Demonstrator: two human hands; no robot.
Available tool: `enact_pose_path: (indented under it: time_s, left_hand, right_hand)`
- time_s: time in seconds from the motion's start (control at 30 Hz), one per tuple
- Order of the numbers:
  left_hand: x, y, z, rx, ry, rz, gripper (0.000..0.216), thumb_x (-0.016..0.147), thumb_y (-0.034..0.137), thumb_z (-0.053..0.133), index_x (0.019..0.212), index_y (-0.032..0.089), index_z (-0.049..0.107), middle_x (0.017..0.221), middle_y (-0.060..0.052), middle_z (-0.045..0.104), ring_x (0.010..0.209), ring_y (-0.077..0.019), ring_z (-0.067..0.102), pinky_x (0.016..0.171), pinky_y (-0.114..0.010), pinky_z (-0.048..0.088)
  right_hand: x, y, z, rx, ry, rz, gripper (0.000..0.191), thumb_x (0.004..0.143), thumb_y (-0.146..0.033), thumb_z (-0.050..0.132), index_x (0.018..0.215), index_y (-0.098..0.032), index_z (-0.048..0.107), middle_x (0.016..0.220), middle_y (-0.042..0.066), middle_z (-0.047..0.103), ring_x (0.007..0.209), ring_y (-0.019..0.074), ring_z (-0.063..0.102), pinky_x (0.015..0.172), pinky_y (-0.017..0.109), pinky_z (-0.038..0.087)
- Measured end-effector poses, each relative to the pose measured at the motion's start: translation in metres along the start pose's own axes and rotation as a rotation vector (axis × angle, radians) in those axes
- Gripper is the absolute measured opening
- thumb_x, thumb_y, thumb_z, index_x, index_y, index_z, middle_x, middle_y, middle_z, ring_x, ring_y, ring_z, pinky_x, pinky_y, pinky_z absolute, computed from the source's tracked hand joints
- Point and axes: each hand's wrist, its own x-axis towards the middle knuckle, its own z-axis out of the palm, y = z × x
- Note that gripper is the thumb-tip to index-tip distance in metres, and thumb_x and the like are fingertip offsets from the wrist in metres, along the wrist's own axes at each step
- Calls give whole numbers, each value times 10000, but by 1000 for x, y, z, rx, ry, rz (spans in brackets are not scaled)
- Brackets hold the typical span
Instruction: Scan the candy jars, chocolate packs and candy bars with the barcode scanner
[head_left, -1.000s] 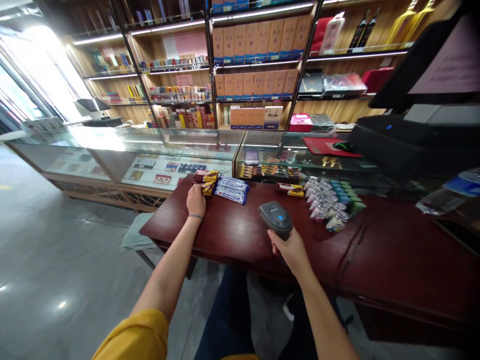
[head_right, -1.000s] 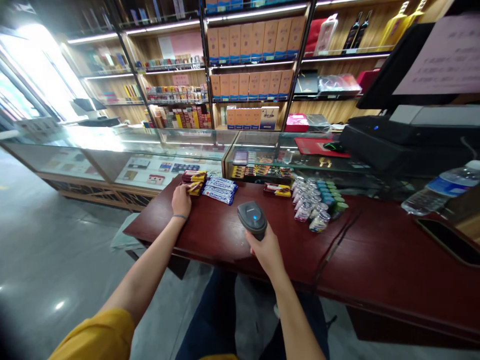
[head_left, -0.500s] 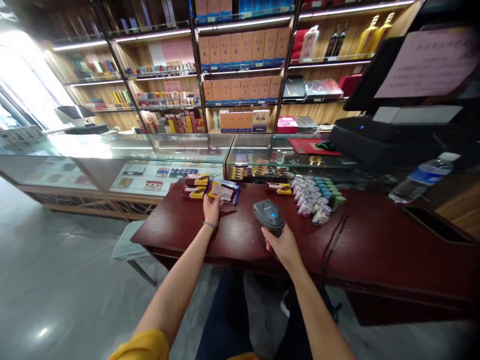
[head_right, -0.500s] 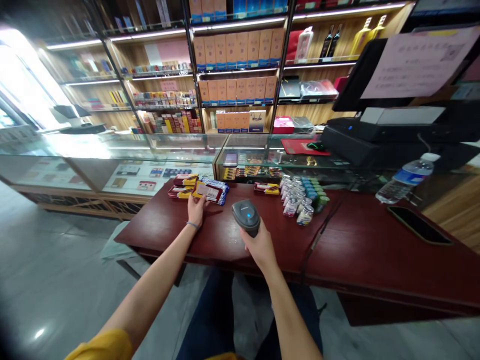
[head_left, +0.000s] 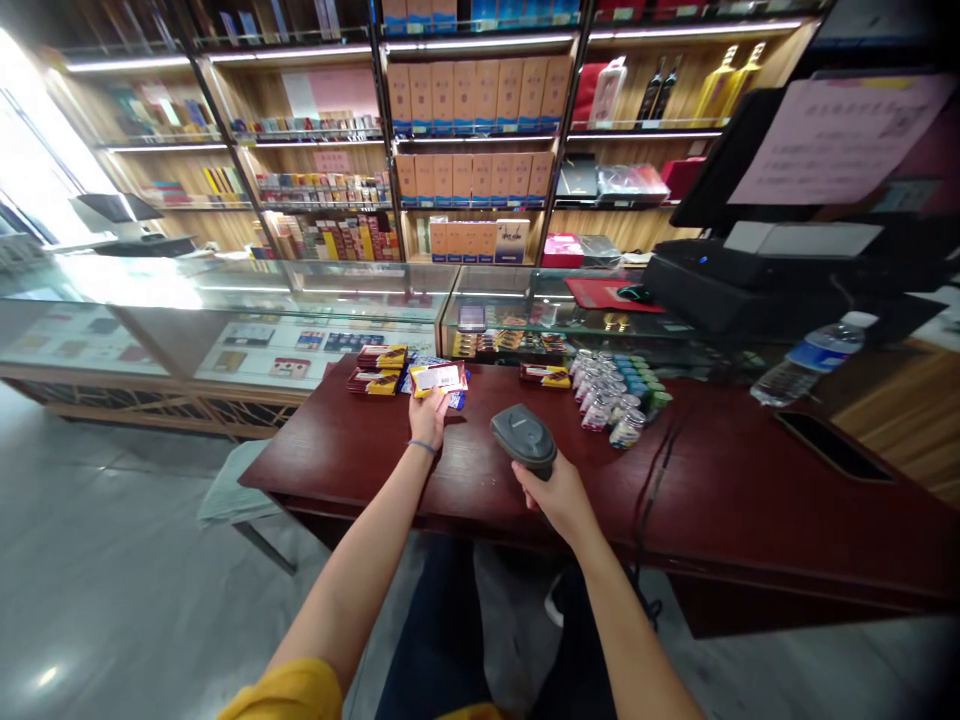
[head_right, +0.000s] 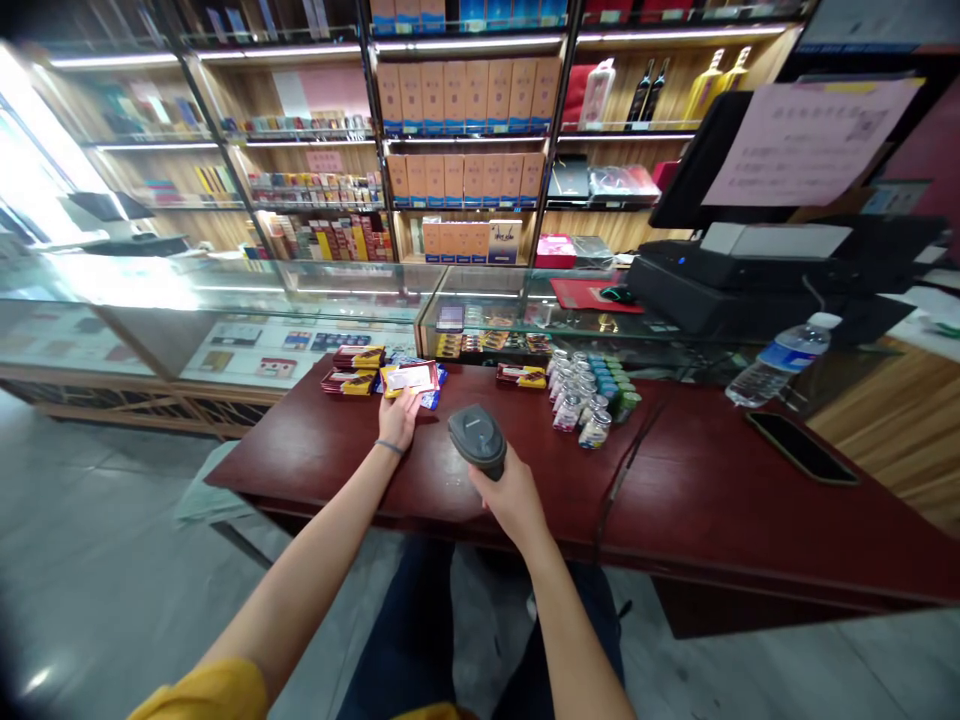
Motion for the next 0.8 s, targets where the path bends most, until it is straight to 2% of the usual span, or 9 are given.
enact_pose_path:
  time_s: [0.13, 0.3, 0.67, 0.8]
  left_hand:
    - [-4, 1, 3, 25, -17, 8, 276, 808, 169, 759, 1030, 238, 610, 1170, -51, 687, 1144, -184, 671, 1003, -370, 560]
    - [-6, 1, 3, 35, -29, 20, 304, 793, 188, 776, 1043, 243, 614, 1175, -49, 687, 1136, -185, 674, 999, -372, 561]
    - [-1, -1, 0, 107, -19, 37, 409, 702, 250, 838, 1029, 233, 593, 985, -7, 680, 921, -142, 702, 946, -388, 564]
    - [0, -1, 10, 207, -44, 90, 375, 695, 265, 822, 986, 228, 589, 973, -6, 666, 912, -148, 689, 853, -334, 584]
  right_hand:
    - [-1, -1, -2, -39, -21, 0, 221, 746, -401, 697, 854, -225, 618, 472, -37, 600, 421, 182, 583, 485, 279, 461]
    - [-4, -6, -3, 9, 5, 5, 266, 742, -395, 690, 925, -228, 593, 509, -52, 611, 393, 159, 551, 455, 267, 440]
    - [-8, -4, -13, 47, 18, -3, 284, 753, -402, 675, 961, -238, 571, 516, -65, 587, 383, 139, 531, 416, 242, 432]
    - [-7, 3, -27, 58, 60, -3, 306, 747, -408, 680, 979, -234, 581, 531, -59, 596, 380, 135, 523, 402, 239, 425]
